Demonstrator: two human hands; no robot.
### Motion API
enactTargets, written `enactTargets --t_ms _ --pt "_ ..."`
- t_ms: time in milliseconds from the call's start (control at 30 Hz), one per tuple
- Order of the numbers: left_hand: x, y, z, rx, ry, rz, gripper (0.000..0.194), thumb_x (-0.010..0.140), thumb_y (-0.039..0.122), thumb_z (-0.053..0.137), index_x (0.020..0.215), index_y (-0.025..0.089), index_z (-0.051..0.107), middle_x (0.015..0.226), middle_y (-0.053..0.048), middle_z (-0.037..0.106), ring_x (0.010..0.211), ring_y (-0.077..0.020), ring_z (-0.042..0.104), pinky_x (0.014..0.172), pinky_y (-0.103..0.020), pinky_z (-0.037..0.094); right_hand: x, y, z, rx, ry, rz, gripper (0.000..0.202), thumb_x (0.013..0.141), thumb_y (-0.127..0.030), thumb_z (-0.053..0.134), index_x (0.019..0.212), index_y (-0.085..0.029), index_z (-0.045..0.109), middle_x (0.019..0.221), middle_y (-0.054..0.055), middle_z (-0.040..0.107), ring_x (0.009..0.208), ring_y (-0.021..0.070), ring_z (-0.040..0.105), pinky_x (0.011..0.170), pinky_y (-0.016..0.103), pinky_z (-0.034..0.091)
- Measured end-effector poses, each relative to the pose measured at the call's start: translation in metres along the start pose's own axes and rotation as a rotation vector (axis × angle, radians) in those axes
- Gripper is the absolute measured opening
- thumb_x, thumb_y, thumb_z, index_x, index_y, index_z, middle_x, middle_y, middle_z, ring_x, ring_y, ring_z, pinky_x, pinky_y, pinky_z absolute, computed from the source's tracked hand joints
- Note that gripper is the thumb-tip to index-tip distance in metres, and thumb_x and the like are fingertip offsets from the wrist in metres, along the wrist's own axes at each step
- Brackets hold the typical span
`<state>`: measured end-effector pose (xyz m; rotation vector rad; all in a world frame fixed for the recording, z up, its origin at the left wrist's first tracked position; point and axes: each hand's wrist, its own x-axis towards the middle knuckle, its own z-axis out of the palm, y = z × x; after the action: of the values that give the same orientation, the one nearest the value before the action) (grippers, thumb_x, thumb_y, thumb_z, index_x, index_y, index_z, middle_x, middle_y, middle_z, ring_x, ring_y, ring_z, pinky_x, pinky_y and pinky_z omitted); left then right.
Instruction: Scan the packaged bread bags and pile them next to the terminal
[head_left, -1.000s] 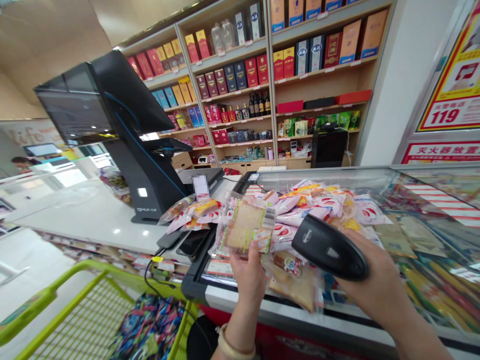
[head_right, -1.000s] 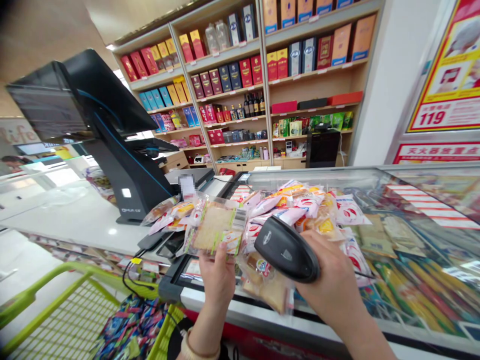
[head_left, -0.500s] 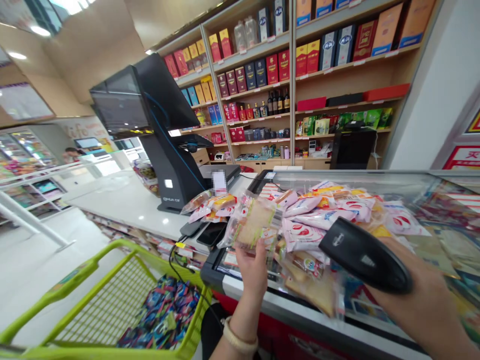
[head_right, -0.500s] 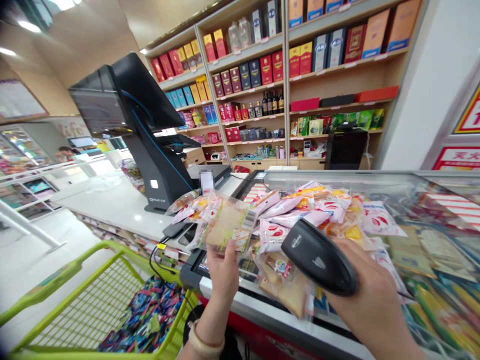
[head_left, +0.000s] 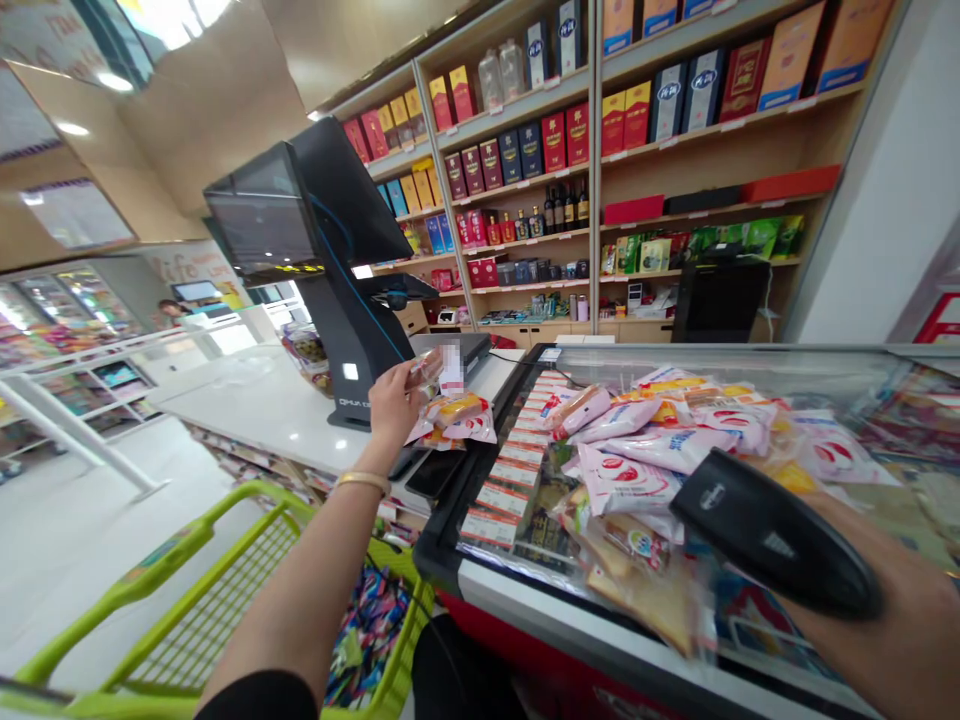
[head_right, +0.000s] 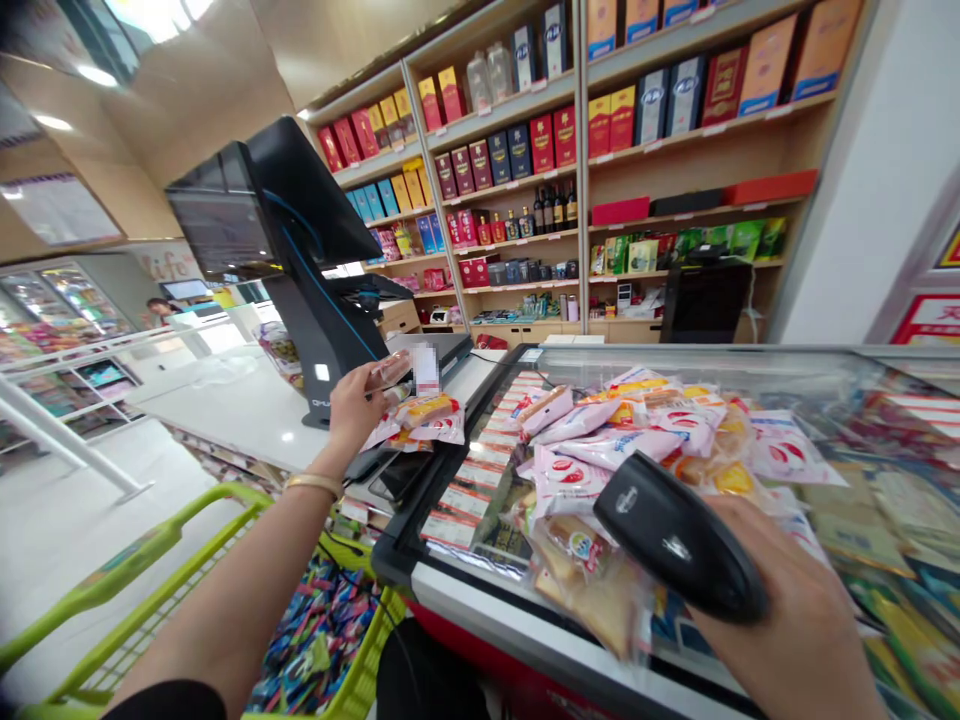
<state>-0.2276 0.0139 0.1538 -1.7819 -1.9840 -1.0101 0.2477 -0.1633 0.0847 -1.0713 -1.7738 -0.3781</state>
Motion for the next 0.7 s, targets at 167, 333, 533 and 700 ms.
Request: enactTargets --t_ms 167,333,533,700 --pt "0.028 -0.023 0.012 0.154 -0.215 -0.180 0.053 0.086 0.018 0.057 0.140 0.016 0.061 0.144 -0.020 0.065 0.139 -0.0358 0.057 0.118 -0.052 0.040 -0.006 0.008 0.000 -0.044 -0.057 -0.010 0.036 0.081 -0.029 0.061 0.117 -0.030 0.063 0.099 0.004 0.078 0.079 0.0305 0.077 0.063 0.042 0.061" --pt "0.034 -0.027 0.022 0.143 -0.265 -0.262 0.064 0.083 0.020 0.060 0.147 0.015 0.056 0.151 -0.025 0.060 0.142 -0.0456 0.052 0.118 -0.074 0.031 -0.012 0.015 0.000 -0.087 -0.066 0.005 0.040 0.082 -0.031 0.063 0.122 -0.029 0.062 0.102 0.005 0.078 0.078 0.0313 0.077 0.065 0.043 0.062" --pt "0.022 -0.006 0.023 0.090 -0.079 -0.240 0.073 0.087 0.015 0.050 0.159 0.005 0.043 0.164 -0.031 0.043 0.157 -0.0478 0.032 0.122 -0.080 0.019 -0.008 0.013 -0.001 -0.095 -0.048 0.023 0.035 0.085 -0.029 0.060 0.120 -0.028 0.063 0.100 0.005 0.078 0.080 0.0304 0.077 0.067 0.041 0.062" --pt "0.009 0.030 0.028 -0.011 0.116 -0.101 0.072 0.090 0.020 0.050 0.160 0.007 0.041 0.170 -0.026 0.035 0.162 -0.0404 0.025 0.130 -0.070 0.010 -0.002 0.006 -0.003 -0.021 0.001 0.050 0.029 0.081 -0.022 0.061 0.108 -0.029 0.065 0.093 0.002 0.077 0.079 0.0276 0.076 0.070 0.039 0.061"
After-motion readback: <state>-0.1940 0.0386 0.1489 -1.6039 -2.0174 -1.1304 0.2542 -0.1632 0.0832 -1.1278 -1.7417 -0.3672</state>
